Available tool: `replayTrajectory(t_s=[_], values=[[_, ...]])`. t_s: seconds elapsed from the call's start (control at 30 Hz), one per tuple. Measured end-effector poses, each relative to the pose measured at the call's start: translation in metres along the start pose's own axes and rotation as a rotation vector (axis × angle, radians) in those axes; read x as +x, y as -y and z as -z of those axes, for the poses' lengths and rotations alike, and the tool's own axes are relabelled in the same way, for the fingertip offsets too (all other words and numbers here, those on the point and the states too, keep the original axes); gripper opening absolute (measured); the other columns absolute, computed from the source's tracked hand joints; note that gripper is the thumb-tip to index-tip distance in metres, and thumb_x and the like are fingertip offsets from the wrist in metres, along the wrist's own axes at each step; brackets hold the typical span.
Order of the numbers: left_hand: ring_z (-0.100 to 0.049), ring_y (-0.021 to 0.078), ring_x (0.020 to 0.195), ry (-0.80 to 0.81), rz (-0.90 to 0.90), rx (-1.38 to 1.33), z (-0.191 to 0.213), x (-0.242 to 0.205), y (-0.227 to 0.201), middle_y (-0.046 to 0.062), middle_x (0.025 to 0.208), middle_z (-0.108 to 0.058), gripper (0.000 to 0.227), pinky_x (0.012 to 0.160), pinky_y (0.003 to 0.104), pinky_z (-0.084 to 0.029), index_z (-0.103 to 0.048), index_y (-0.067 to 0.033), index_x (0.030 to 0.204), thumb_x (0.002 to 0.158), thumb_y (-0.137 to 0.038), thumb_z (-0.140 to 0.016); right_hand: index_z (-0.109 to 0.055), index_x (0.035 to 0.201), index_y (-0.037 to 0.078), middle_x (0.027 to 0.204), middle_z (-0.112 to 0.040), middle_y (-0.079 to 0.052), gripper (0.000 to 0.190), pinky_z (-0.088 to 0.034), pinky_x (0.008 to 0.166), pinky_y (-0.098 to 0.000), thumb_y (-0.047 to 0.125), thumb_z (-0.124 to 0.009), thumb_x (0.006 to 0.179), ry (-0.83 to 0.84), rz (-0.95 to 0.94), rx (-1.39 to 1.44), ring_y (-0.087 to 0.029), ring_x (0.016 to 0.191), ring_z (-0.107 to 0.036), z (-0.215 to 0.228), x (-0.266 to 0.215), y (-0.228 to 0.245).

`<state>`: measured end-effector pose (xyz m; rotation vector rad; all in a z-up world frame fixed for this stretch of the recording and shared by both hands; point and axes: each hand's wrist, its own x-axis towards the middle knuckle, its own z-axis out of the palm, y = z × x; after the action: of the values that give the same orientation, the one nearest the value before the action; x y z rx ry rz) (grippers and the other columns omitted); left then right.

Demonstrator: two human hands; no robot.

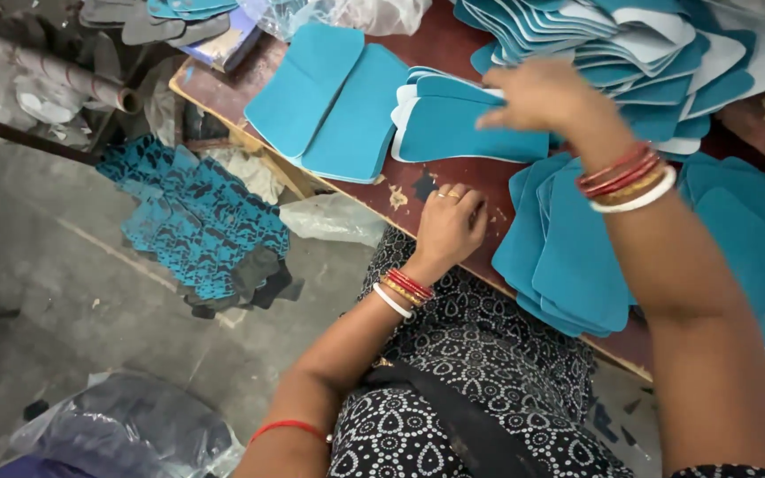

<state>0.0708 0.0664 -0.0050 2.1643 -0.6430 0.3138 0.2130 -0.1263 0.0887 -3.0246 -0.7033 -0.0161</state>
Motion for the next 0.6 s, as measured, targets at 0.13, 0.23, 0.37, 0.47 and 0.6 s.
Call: replayTrajectory(t_s=[0.13, 0.23, 0.37, 0.47, 0.6], values=[[-0.062, 0.0333, 0.092, -0.011, -0.011, 0.016, -0.001, 0.001, 0.003, 0.012, 0.094, -0.066, 0.011, 0.080, 0.046, -0.047, -0.068, -0.0061, 0.095, 0.087, -0.014, -0.068, -0.067, 0.120, 0.016, 0.089, -0.074, -0.017, 0.067, -0.055, 0.070, -0.0484, 0.056, -0.086, 0.069, 0.094, -0.080, -0.085, -0.038, 0.083, -0.071, -0.017, -0.009, 0.013], [-0.062, 0.0331, 0.092, -0.017, -0.015, 0.022, -0.002, 0.000, 0.005, 0.012, 0.093, -0.066, 0.012, 0.081, 0.046, -0.047, -0.068, -0.0057, 0.095, 0.087, -0.015, -0.068, -0.069, 0.122, 0.019, 0.096, -0.076, -0.012, 0.049, -0.055, 0.076, -0.0476, 0.042, -0.083, 0.081, -0.015, -0.078, 0.002, -0.034, 0.094, -0.072, -0.002, -0.019, 0.015], [-0.062, 0.0332, 0.091, -0.015, -0.020, 0.013, -0.002, 0.000, 0.003, 0.012, 0.092, -0.066, 0.012, 0.080, 0.047, -0.047, -0.069, -0.0061, 0.096, 0.088, -0.015, -0.068, -0.072, 0.123, 0.022, 0.094, -0.075, -0.011, 0.042, -0.054, 0.073, -0.0478, 0.032, -0.083, 0.084, -0.074, -0.114, -0.076, -0.034, 0.089, -0.073, 0.020, -0.031, 0.006], [-0.062, 0.0337, 0.091, -0.023, -0.030, 0.005, -0.003, 0.001, 0.003, 0.013, 0.091, -0.066, 0.012, 0.080, 0.047, -0.047, -0.068, -0.0061, 0.095, 0.087, -0.014, -0.068, -0.071, 0.120, 0.019, 0.095, -0.075, -0.010, 0.051, -0.054, 0.068, -0.0471, 0.032, -0.084, 0.072, -0.170, -0.048, -0.136, -0.034, 0.087, -0.073, -0.001, -0.029, -0.006], [-0.062, 0.0341, 0.090, -0.018, -0.017, 0.009, -0.002, 0.000, 0.004, 0.013, 0.089, -0.065, 0.010, 0.080, 0.047, -0.048, -0.067, -0.0055, 0.092, 0.086, -0.014, -0.068, -0.069, 0.120, 0.014, 0.088, -0.073, -0.011, 0.041, -0.053, 0.068, -0.0465, 0.029, -0.083, 0.084, -0.188, -0.073, -0.192, -0.034, 0.083, -0.071, -0.031, -0.027, -0.017]])
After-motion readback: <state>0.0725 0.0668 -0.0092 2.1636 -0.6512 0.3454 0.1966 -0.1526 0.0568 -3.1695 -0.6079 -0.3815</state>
